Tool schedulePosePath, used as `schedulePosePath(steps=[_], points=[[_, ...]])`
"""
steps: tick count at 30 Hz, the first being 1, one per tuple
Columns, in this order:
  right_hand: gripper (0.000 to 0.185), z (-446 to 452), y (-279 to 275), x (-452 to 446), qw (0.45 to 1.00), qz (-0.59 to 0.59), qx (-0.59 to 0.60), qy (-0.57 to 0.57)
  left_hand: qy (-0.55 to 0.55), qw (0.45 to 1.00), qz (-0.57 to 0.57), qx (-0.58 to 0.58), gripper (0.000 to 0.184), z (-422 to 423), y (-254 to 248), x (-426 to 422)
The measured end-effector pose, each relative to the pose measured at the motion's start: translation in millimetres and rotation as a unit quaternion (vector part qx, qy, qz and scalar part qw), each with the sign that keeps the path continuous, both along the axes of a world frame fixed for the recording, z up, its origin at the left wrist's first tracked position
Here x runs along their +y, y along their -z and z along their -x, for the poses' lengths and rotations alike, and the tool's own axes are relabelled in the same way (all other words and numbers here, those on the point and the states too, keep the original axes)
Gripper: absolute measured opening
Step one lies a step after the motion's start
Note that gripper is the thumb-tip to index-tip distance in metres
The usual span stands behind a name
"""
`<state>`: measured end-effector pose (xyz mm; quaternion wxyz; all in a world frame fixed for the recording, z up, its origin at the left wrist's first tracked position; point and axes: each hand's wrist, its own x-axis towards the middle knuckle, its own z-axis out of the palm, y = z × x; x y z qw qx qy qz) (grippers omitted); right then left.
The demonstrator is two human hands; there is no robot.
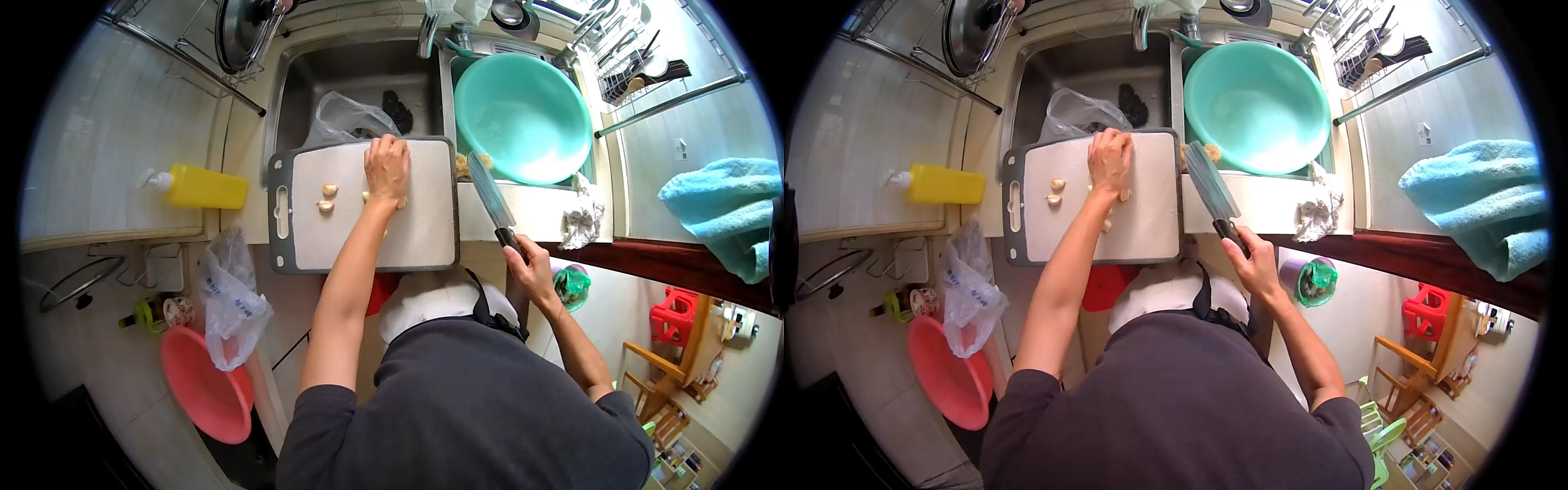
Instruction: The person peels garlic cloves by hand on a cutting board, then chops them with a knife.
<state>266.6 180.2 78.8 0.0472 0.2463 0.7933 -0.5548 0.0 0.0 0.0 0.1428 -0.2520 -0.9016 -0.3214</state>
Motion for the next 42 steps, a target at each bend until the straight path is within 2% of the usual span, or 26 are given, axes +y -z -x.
schedulePosePath(steps=[2, 3, 5, 6, 8, 11, 13, 15, 16, 17, 19, 21, 22, 23, 24, 25, 26, 27, 29, 30, 33, 34, 37, 38, 39, 42], points=[[0.027, 2.6, -4.1, -1.6, 0.985, -0.146, 0.071, -0.054, 0.054, 0.99, 0.131, -0.018, 0.024, 2.3, 11.0, 5.3], [0.027, -4.1, -10.8, 5.1, 0.984, -0.158, 0.06, -0.056, 0.056, 0.991, 0.118, -0.027, 0.024, -15.4, 11.1, 14.5], [0.023, -4.3, 4.9, -2.7, 0.956, -0.238, 0.15, -0.083, 0.157, 0.981, 0.08, -0.087, 0.035, -48.0, 2.8, -0.9], [0.024, -3.1, 11.9, -6.5, 0.939, -0.277, 0.169, -0.113, 0.156, 0.98, 0.088, -0.091, 0.035, -57.6, -4.9, -11.4], [0.026, 3.5, 26.3, -1.3, 0.925, -0.32, 0.15, -0.143, 0.055, 0.998, 0.038, -0.016, 0.047, -68.3, -19.8, -15.2], [0.03, 23.2, 22.4, -8.7, 0.895, -0.376, 0.168, -0.174, 0.0, 0.999, 0.045, 0.002, 0.057, -74.3, -28.5, -40.2], [0.03, 34.6, 17.4, -22.2, 0.878, -0.379, 0.255, -0.141, -0.026, 0.999, 0.026, 0.008, 0.052, -80.2, -31.6, -54.3], [0.031, 31.9, 32.5, -33.9, 0.874, -0.401, 0.206, -0.182, -0.102, 0.994, -0.025, -0.024, 0.046, -86.6, -30.6, -64.7], [0.031, 30.9, 50.3, -35.4, 0.859, -0.434, 0.113, -0.245, -0.115, 0.993, -0.029, -0.014, 0.04, -87.2, -27.6, -67.4], [0.03, 27.3, 66.5, -36.2, 0.869, -0.419, 0.122, -0.233, -0.115, 0.993, -0.026, -0.015, 0.04, -89.6, -24.0, -73.1], [0.029, 36.0, 49.1, -33.8, 0.872, -0.415, 0.11, -0.234, -0.123, 0.992, -0.029, -0.001, 0.038, -82.1, -24.4, -72.2], [0.03, 39.4, 36.2, -25.9, 0.921, -0.294, 0.17, -0.193, -0.119, 0.992, -0.029, -0.028, 0.035, -82.1, -20.6, -69.1], [0.031, 40.8, 22.4, -26.1, 0.957, -0.187, 0.163, -0.15, -0.083, 0.994, -0.052, -0.041, 0.034, -77.0, -18.3, -61.9], [0.027, 40.3, 13.1, -22.3, 0.966, -0.146, 0.16, -0.14, -0.042, 0.995, -0.068, -0.062, 0.033, -79.9, -15.2, -57.9], [0.025, 40.8, -1.5, -20.9, 0.992, 0.019, 0.094, -0.084, -0.01, 0.995, -0.053, -0.083, 0.034, -78.4, -13.8, -47.4], [0.024, 45.1, -13.9, -18.6, 0.983, 0.18, 0.029, -0.026, 0.047, 0.994, -0.059, -0.073, 0.035, -76.0, -16.3, -35.2], [0.024, 47.0, -18.1, -18.9, 0.975, 0.216, 0.058, -0.008, 0.09, 0.994, -0.03, -0.053, 0.038, -75.2, -19.0, -22.3], [0.026, 49.2, -21.4, -16.7, 0.971, 0.227, 0.072, -0.01, 0.133, 0.991, 0.008, 0.012, 0.036, -71.6, -12.3, -9.4], [0.027, 47.5, -22.3, -17.3, 0.972, 0.229, 0.059, 0.009, 0.216, 0.973, 0.077, 0.018, 0.028, -65.1, -1.8, -7.6], [0.027, 44.8, -23.9, -16.8, 0.972, 0.228, 0.051, 0.01, 0.208, 0.972, 0.103, 0.035, 0.017, -65.3, -1.7, -11.0], [0.027, 30.5, -13.1, -16.5, 0.973, 0.227, 0.036, 0.022, 0.226, 0.963, 0.148, 0.015, 0.01, -78.0, -1.9, -47.3], [0.027, 28.5, -10.1, -17.1, 0.974, 0.224, 0.033, 0.018, 0.214, 0.974, 0.057, 0.054, 0.008, -83.0, -26.0, -58.0], [0.026, 20.1, -8.1, -17.8, 0.976, 0.213, 0.025, 0.024, -0.005, 0.998, 0.024, 0.055, 0.014, -60.9, -24.5, -95.8], [0.026, 19.2, -7.9, -17.8, 0.976, 0.213, 0.025, 0.027, -0.114, 0.993, 0.033, -0.002, 0.022, -52.8, -32.7, -106.4], [0.025, 18.8, -8.0, -17.6, 0.978, 0.205, 0.024, 0.031, -0.16, 0.985, 0.058, -0.037, 0.028, -41.9, -35.5, -116.3], [0.024, 18.5, -4.0, -15.4, 0.981, 0.188, 0.027, 0.04, -0.134, 0.985, 0.074, -0.084, 0.029, -13.9, -15.1, -129.8]])
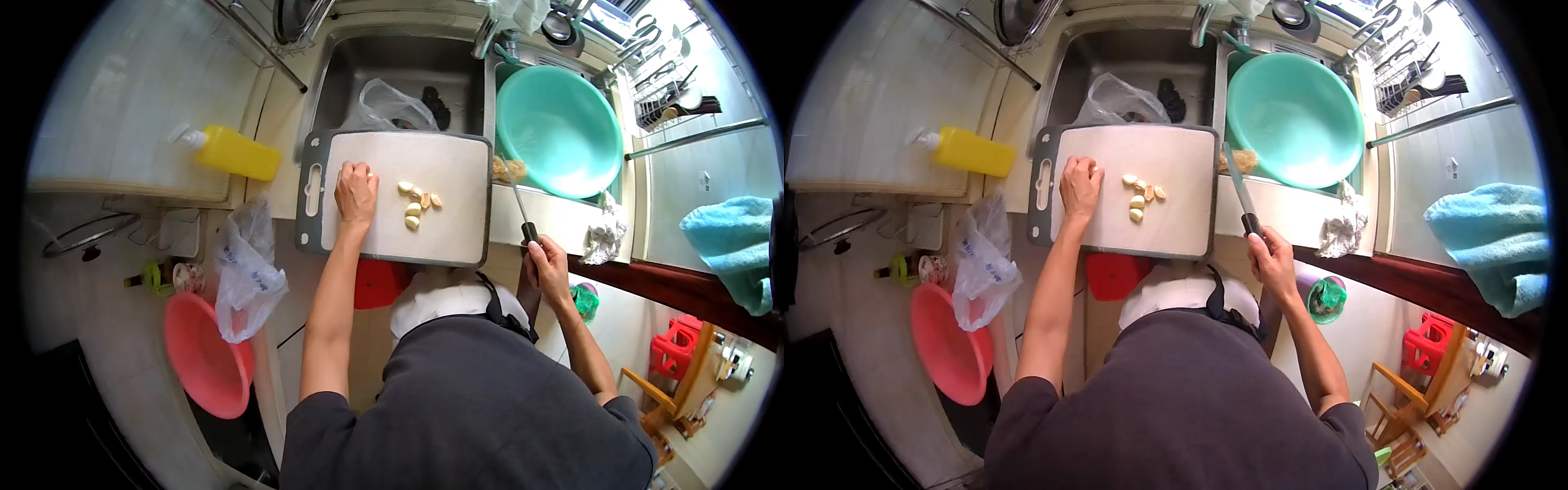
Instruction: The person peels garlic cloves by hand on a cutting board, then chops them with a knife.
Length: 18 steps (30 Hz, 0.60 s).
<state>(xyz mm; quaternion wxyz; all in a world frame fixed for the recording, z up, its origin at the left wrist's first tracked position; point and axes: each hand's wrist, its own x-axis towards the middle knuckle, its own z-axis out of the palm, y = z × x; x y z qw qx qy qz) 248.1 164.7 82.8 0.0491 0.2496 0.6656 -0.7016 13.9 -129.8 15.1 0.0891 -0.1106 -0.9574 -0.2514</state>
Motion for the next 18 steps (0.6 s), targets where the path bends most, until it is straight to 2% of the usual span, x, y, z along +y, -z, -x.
schedulePosePath(steps=[1, 3, 6, 8, 9, 10, 11, 14, 16, 18], points=[[0.023, -0.3, -0.1, 1.2, 1.0, -0.008, 0.002, 0.004, 0.027, 0.999, 0.01, -0.039, 0.029, 6.4, 3.9, 0.9], [0.022, -4.4, -1.7, 2.1, 1.0, -0.016, 0.004, 0.022, 0.038, 0.999, 0.01, -0.009, 0.024, 12.1, 4.2, 7.8], [0.024, -11.1, 5.3, 6.5, 0.998, -0.057, 0.001, 0.021, 0.022, 0.998, -0.001, -0.053, 0.023, 10.7, -7.8, 29.4], [0.025, -17.1, 18.2, 10.3, 0.966, -0.253, 0.049, -0.002, 0.127, 0.977, -0.168, -0.026, 0.019, -2.6, -11.3, 64.6], [0.025, -17.6, 14.6, 9.1, 0.966, -0.253, 0.047, -0.001, 0.152, 0.972, -0.178, -0.03, 0.019, -13.0, -12.6, 84.1], [0.025, -14.6, 8.1, 7.4, 0.949, -0.31, 0.056, -0.024, 0.176, 0.966, -0.189, -0.032, 0.019, -22.5, -13.4, 102.8], [0.026, -11.8, 4.2, 5.5, 0.927, -0.366, 0.065, -0.047, 0.187, 0.972, -0.143, -0.024, 0.02, -29.6, -5.9, 114.8], [0.024, -9.4, 10.4, 4.2, 0.882, -0.448, 0.107, -0.104, 0.212, 0.971, -0.111, -0.004, 0.02, -43.4, 5.8, 115.1], [0.026, -8.2, 20.6, 3.1, 0.84, -0.502, 0.133, -0.158, 0.148, 0.979, -0.099, 0.094, 0.021, -58.6, -7.7, 98.6], [0.027, 1.4, 20.8, -3.1, 0.824, -0.521, 0.144, -0.168, 0.161, 0.98, -0.061, 0.097, 0.021, -66.7, 0.0, 80.3]])
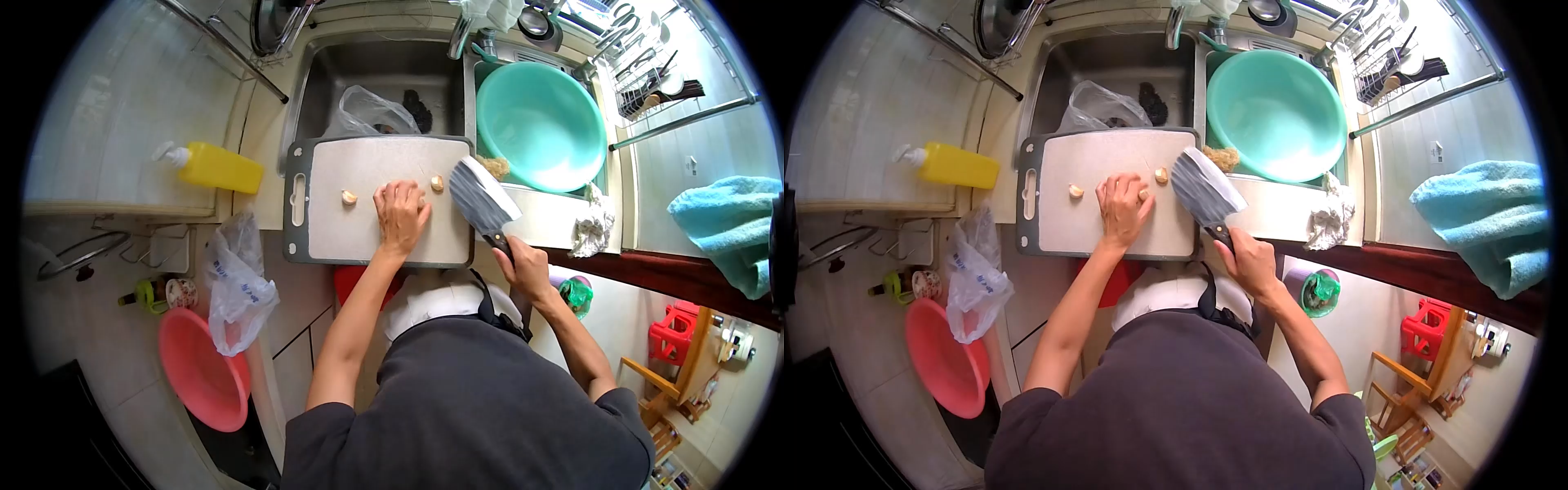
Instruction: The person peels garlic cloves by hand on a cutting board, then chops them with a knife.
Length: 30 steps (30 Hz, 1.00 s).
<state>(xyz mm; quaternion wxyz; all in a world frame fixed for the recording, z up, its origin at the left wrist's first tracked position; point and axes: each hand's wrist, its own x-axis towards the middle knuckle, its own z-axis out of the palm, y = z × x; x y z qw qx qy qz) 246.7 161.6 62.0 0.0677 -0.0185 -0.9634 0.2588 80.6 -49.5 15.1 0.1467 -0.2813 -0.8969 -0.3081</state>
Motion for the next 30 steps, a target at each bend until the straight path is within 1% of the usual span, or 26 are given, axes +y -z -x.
schedulePosePath(steps=[1, 2, 3, 5, 6, 7, 8, 9, 10, 11, 13, 14, 15, 16, 17, 19, 23, 25, 27, 28, 29, 30], points=[[0.027, 5.4, -2.5, -7.0, 1.0, -0.024, 0.007, -0.015, 0.007, 0.999, 0.038, 0.006, 0.022, -4.6, 3.8, -7.3], [0.027, 10.1, -6.9, -13.5, 0.998, -0.024, 0.053, -0.015, -0.005, 0.999, 0.024, 0.027, 0.024, -7.8, 8.1, -11.4], [0.027, 12.4, -6.5, -19.8, 0.998, -0.023, 0.051, -0.019, -0.008, 0.999, 0.025, 0.024, 0.024, -11.6, 3.0, -14.0], [0.026, 15.8, -3.0, -28.6, 0.995, 0.008, 0.094, -0.025, -0.114, 0.993, -0.043, 0.009, 0.027, -16.0, -8.7, -19.3], [0.028, 13.9, 10.0, -29.6, 0.998, -0.027, 0.04, -0.034, -0.158, 0.986, -0.051, 0.01, 0.031, -14.4, -5.6, -28.2], [0.031, 14.9, 25.1, -29.6, 0.995, -0.071, -0.048, -0.05, -0.201, 0.979, -0.037, 0.0, 0.033, -10.8, 1.3, -39.2], [0.032, 5.2, 35.8, -30.6, 0.994, -0.083, -0.048, -0.047, -0.224, 0.974, -0.031, -0.005, 0.033, -8.0, 7.3, -53.7], [0.033, 14.1, 32.9, -25.6, 0.992, -0.104, -0.038, -0.056, -0.258, 0.966, -0.034, -0.002, 0.033, 1.8, 11.7, -59.3], [0.033, 18.3, 25.6, -24.6, 0.996, -0.062, -0.025, -0.051, -0.26, 0.965, -0.034, -0.004, 0.033, 3.8, 9.6, -64.2], [0.029, 19.8, 17.1, -22.0, 0.998, 0.005, -0.028, -0.052, -0.264, 0.964, -0.015, -0.021, 0.034, 0.3, 7.4, -72.1], [0.026, 25.2, -3.9, -23.9, 0.981, 0.192, 0.016, -0.017, -0.279, 0.96, -0.015, -0.018, 0.034, 21.7, 9.6, -71.6], [0.026, 25.5, -11.1, -20.6, 0.95, 0.304, -0.063, 0.023, -0.256, 0.965, -0.028, -0.053, 0.035, 20.9, 15.3, -76.8], [0.027, 25.3, -19.1, -17.8, 0.899, 0.41, -0.14, 0.065, -0.232, 0.968, -0.04, -0.087, 0.036, 18.0, 16.7, -80.9], [0.03, 28.4, -34.1, -21.5, 0.843, 0.507, -0.155, 0.092, -0.226, 0.971, -0.024, -0.069, 0.034, 18.0, 17.2, -81.7], [0.03, 29.3, -33.8, -22.6, 0.844, 0.506, -0.152, 0.093, -0.223, 0.972, -0.025, -0.067, 0.034, 20.5, 17.3, -82.5], [0.032, 28.3, -30.3, -24.6, 0.819, 0.527, -0.197, 0.115, -0.225, 0.972, -0.017, -0.072, 0.031, 23.0, 17.4, -86.4], [0.031, 19.7, -11.4, -42.8, 0.815, 0.527, -0.229, 0.083, -0.239, 0.968, 0.007, -0.074, 0.029, 31.8, 16.6, -86.3], [0.03, 21.4, -19.1, -50.7, 0.787, 0.56, -0.245, 0.083, -0.225, 0.964, -0.099, -0.1, 0.029, 36.4, 10.1, -79.4], [0.03, 18.9, -18.3, -54.3, 0.801, 0.553, -0.203, 0.105, -0.181, 0.969, -0.117, -0.12, 0.028, 33.6, 1.7, -52.3], [0.029, 18.2, -17.0, -50.2, 0.819, 0.534, -0.174, 0.121, -0.132, 0.979, -0.123, -0.098, 0.028, 31.9, 5.7, -36.8], [0.029, 14.4, -14.6, -42.5, 0.835, 0.513, -0.145, 0.137, -0.078, 0.983, -0.128, -0.106, 0.031, 26.8, -1.5, -19.4], [0.028, 10.6, -4.5, -30.8, 0.878, 0.443, -0.109, 0.143, -0.032, 0.988, -0.109, -0.1, 0.034, 23.1, -2.8, -2.4]])
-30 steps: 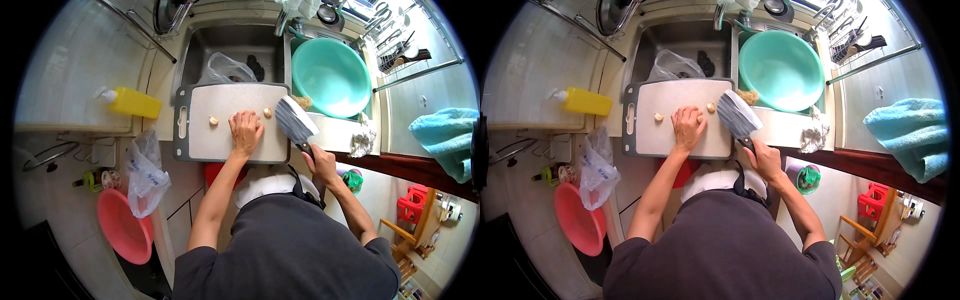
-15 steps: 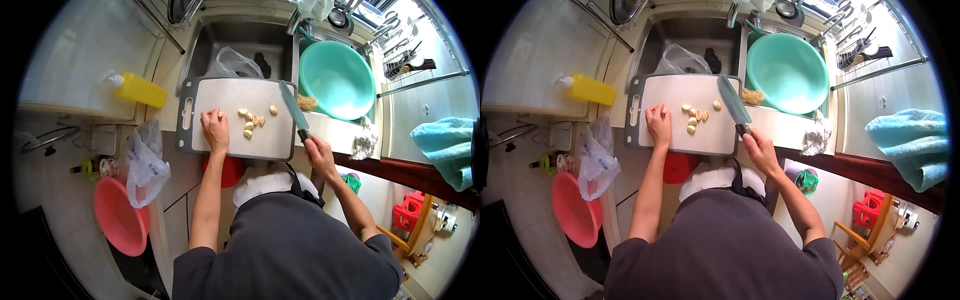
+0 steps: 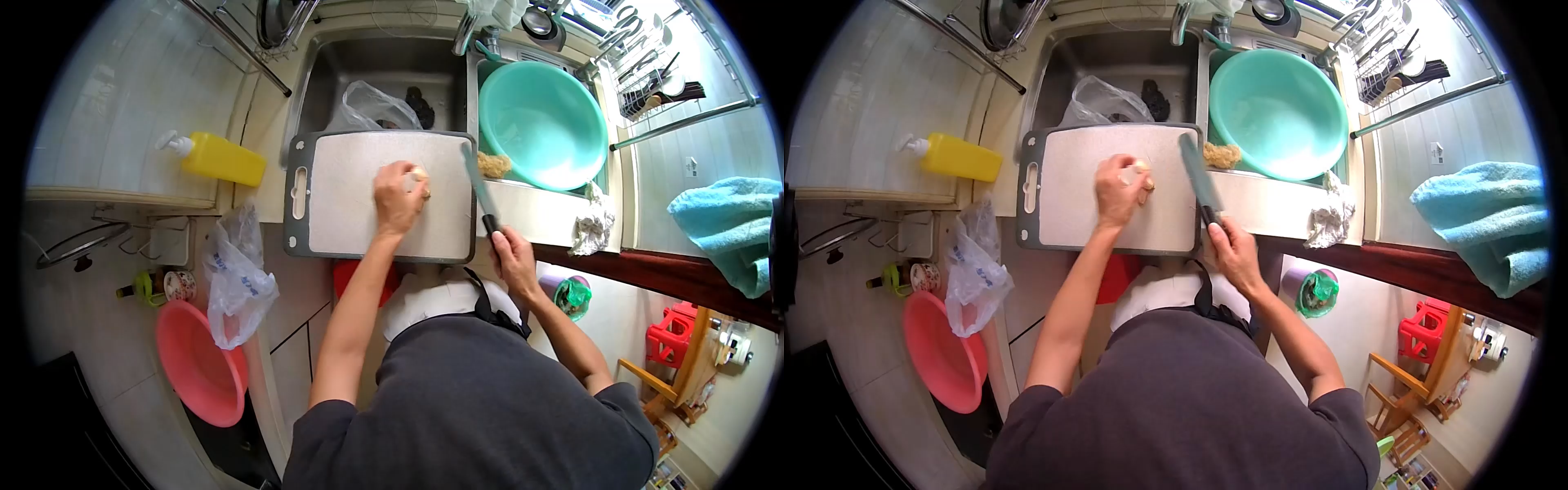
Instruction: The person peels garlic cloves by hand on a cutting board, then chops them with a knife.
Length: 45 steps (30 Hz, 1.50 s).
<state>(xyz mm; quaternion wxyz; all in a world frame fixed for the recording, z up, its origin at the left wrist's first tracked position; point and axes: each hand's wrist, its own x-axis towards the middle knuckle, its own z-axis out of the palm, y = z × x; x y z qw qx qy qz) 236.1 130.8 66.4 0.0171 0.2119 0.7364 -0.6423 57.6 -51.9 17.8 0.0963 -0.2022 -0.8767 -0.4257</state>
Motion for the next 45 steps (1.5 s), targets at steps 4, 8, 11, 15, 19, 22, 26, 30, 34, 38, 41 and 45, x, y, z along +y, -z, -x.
schedulePosePath(steps=[4, 8, 11, 15, 19, 22, 26, 30, 34, 38, 41, 45], points=[[0.023, -9.4, -12.0, 27.6, 0.965, -0.257, 0.034, -0.03, 0.04, 0.999, 0.015, 0.014, 0.035, -9.4, 8.2, 45.0], [0.022, -16.5, 4.9, 38.6, 0.918, -0.379, 0.064, -0.097, 0.02, 0.996, 0.068, 0.049, 0.038, -16.3, 2.1, 34.1], [0.022, -6.7, -4.2, 34.8, 0.893, -0.424, 0.096, -0.116, 0.009, 0.991, 0.114, 0.065, 0.033, -23.8, 4.0, 3.8], [0.024, 9.0, -17.1, 12.2, 0.88, -0.423, 0.197, -0.085, -0.035, 0.988, 0.13, 0.079, 0.017, -26.6, 12.5, -9.8], [0.029, 7.2, 33.4, -2.4, 0.846, -0.49, 0.079, -0.197, -0.052, 0.988, 0.117, 0.089, 0.018, -33.5, 17.8, -15.3], [0.029, 17.2, 13.4, 13.6, 0.885, -0.414, 0.087, -0.193, -0.048, 0.988, 0.117, 0.085, 0.018, -34.2, 16.9, -16.3], [0.024, 17.3, -19.5, 30.5, 0.939, -0.313, 0.131, -0.059, -0.052, 0.989, 0.115, 0.071, 0.02, -29.8, 10.9, -12.5], [0.022, 11.9, -21.6, 55.7, 0.932, -0.329, 0.142, -0.049, -0.004, 0.995, 0.089, 0.052, 0.026, -9.4, 2.2, 16.4], [0.022, 0.9, -2.2, 58.7, 0.903, -0.386, 0.151, -0.109, -0.052, 0.996, 0.071, -0.012, 0.03, 4.5, -0.5, 30.7], [0.025, -4.2, 20.7, 53.9, 0.906, -0.391, 0.13, -0.098, 0.034, 0.998, 0.047, -0.014, 0.03, 9.5, 3.7, 46.4], [0.028, 0.0, 32.3, 73.5, 0.868, -0.464, 0.11, -0.141, 0.116, 0.981, 0.134, -0.076, 0.028, 14.0, 8.8, 52.2], [0.032, 12.9, 44.7, 85.3, 0.798, -0.554, 0.111, -0.208, 0.103, 0.985, 0.006, -0.139, 0.026, 15.4, 5.5, 31.6]])
